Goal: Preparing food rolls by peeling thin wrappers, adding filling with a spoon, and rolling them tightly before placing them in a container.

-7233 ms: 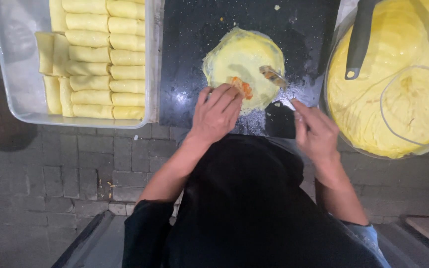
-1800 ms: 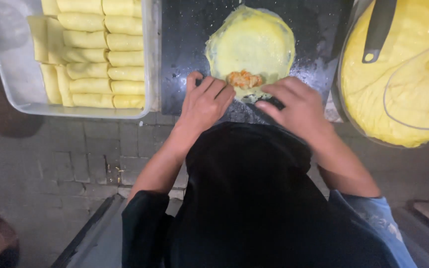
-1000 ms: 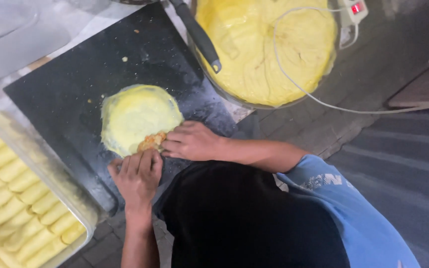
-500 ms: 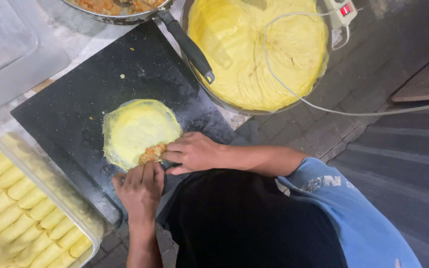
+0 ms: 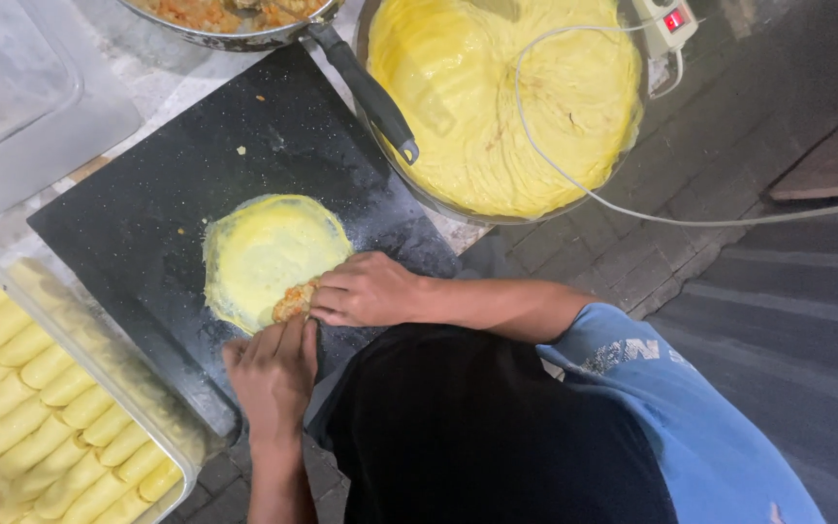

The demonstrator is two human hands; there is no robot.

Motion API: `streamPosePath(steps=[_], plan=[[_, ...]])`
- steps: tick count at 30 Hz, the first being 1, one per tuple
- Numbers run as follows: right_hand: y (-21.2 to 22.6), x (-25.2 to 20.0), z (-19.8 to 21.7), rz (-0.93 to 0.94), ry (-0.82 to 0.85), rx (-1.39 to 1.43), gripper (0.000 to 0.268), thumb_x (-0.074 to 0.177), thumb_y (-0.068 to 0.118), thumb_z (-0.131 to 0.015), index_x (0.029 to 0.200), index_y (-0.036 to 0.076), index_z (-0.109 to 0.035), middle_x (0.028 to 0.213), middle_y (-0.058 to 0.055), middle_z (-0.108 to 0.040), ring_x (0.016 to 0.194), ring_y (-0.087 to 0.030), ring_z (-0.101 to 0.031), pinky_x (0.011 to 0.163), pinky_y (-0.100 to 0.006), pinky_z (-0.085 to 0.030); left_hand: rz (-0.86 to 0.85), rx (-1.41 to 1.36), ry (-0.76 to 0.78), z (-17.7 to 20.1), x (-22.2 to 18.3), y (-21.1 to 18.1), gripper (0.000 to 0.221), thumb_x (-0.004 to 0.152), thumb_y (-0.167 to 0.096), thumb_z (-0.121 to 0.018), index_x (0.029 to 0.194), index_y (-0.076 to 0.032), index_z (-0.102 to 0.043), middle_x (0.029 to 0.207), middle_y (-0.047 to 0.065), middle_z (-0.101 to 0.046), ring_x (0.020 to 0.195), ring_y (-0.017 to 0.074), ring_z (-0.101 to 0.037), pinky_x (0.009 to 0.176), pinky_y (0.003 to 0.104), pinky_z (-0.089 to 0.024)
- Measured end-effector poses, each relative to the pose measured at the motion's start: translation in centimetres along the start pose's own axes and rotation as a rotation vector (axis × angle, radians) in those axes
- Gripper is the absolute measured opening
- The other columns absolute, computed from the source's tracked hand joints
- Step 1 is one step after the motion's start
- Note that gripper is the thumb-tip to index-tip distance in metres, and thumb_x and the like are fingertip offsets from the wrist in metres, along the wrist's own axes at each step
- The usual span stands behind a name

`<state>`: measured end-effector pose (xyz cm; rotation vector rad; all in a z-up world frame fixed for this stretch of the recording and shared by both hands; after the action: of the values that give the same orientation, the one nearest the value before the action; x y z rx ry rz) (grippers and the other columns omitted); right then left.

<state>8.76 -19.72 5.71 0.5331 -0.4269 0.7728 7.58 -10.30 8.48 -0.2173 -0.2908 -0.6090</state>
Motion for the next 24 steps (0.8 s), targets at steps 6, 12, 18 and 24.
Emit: streamPosePath(steps=[6,12,18,24], plan=[[-0.6,0.0,1.4,-0.116,0.088,0.074,0.030,0.089,0.040,-0.065,0.089,0.010,-0.070,0.068,0.001,-0.057,0.049,-0.010,-0.049,0.046,-0.025,-0.041,-0.029,0.079,-0.210,-2.0,-1.5,0.6,0.013,0.093,-0.027,-0.065,0.084,-0.019,-0.068,0.066,-0.006,-0.051,0.056,0.0129,-0.056,0.071,0.031,-0.041],[-0.4,-1.0,-0.5,-0.109,0.040,-0.004,0.018,0.090,0.029,-0.066,0.085,0.012,-0.067,0.068,0.004,-0.053,0.051,-0.010,-0.053,0.046,-0.024,-0.043,-0.065,0.037,-0.328,-1.7,-2.1,0.8,0.010,0.092,-0.025,-0.064,0.090,-0.016,-0.067,0.073,-0.003,-0.055,0.058,0.0153,-0.058,0.070,0.033,-0.045],[-0.7,-0.3,-0.7,-0.074,0.032,-0.017,0.017,0.093,0.025,-0.062,0.082,0.012,-0.066,0.066,0.004,-0.054,0.051,-0.011,-0.052,0.046,-0.024,-0.042,-0.050,-0.001,-0.384,-1.3,-1.9,1.5,0.010,0.093,-0.025,-0.064,0.091,-0.015,-0.067,0.073,-0.003,-0.056,0.058,0.0153,-0.057,0.070,0.034,-0.046],[-3.4,2.6,-0.5,-0.200,0.111,0.093,0.023,0.097,0.029,-0.057,0.085,0.012,-0.068,0.066,0.004,-0.056,0.050,-0.008,-0.050,0.046,-0.019,-0.039,-0.009,0.002,-0.446,-1.4,-0.8,3.0,0.008,0.093,-0.024,-0.068,0.095,-0.017,-0.069,0.079,-0.002,-0.060,0.064,0.0162,-0.060,0.073,0.033,-0.047]])
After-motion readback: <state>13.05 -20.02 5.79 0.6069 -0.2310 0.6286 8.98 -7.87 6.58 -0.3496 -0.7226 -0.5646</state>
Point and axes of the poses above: each hand's wrist, its own x-axis towards the middle knuckle, its own z-axis out of the back of the hand, y = z × x, the point moved 10 cm from there along x, towards the middle knuckle
